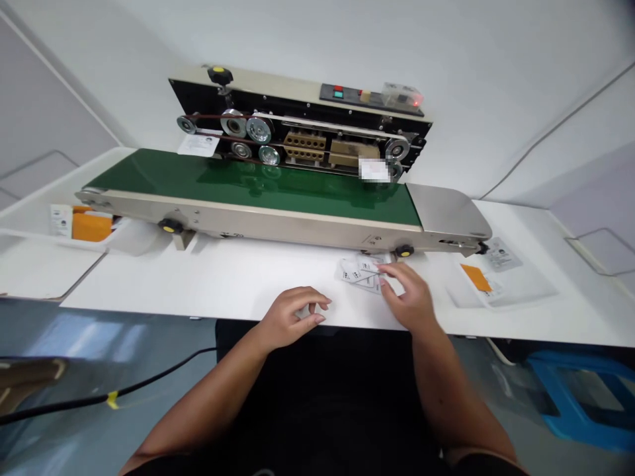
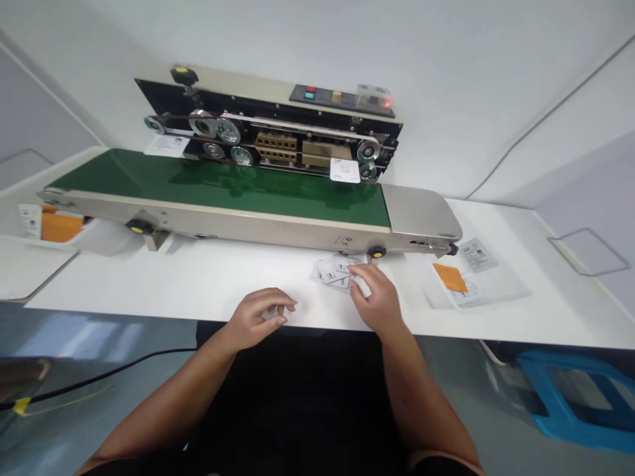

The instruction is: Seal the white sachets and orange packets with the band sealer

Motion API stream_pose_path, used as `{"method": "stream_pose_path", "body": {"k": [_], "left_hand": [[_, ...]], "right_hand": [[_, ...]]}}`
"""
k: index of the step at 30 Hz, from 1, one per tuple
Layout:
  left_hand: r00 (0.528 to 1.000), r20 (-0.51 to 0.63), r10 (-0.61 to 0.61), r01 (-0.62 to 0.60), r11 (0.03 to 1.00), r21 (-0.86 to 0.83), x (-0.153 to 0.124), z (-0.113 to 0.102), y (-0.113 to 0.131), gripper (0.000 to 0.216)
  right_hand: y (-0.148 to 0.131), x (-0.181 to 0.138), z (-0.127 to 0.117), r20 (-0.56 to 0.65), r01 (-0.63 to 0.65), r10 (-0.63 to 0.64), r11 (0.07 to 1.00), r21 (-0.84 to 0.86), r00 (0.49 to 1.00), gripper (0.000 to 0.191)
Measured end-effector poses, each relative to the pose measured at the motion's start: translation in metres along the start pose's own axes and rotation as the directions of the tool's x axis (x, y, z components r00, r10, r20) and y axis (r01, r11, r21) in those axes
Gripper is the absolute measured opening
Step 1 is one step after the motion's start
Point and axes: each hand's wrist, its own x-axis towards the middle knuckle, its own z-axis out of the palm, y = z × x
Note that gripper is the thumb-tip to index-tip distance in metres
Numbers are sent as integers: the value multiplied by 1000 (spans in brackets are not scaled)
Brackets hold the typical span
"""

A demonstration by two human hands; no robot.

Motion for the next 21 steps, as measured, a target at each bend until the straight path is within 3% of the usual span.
{"method": "stream_pose_path", "body": {"k": [5,9,13,16,21], "left_hand": [[991,15,-130,121,954,275,8,8,-1,24],[976,107,-190,112,857,503,13,18,-4,53],[950,221,-222,42,789,613,15,25,-6,73],[931,284,-230,3,781,624,16,27,-8,68],[949,264,-172,-20,804,595,14,27,-12,49]], "right_hand": [[18,-13,41,181,-50,78,987,-155,980,56],[17,-6,44,265,70,-30,987,-146,964,52],[12,-8,37,343,244,-217,969,-38,914,50],[11,-12,33,355,344,-341,937,57,871,53],[11,-13,31,304,318,-334,943,102,892,47]]}}
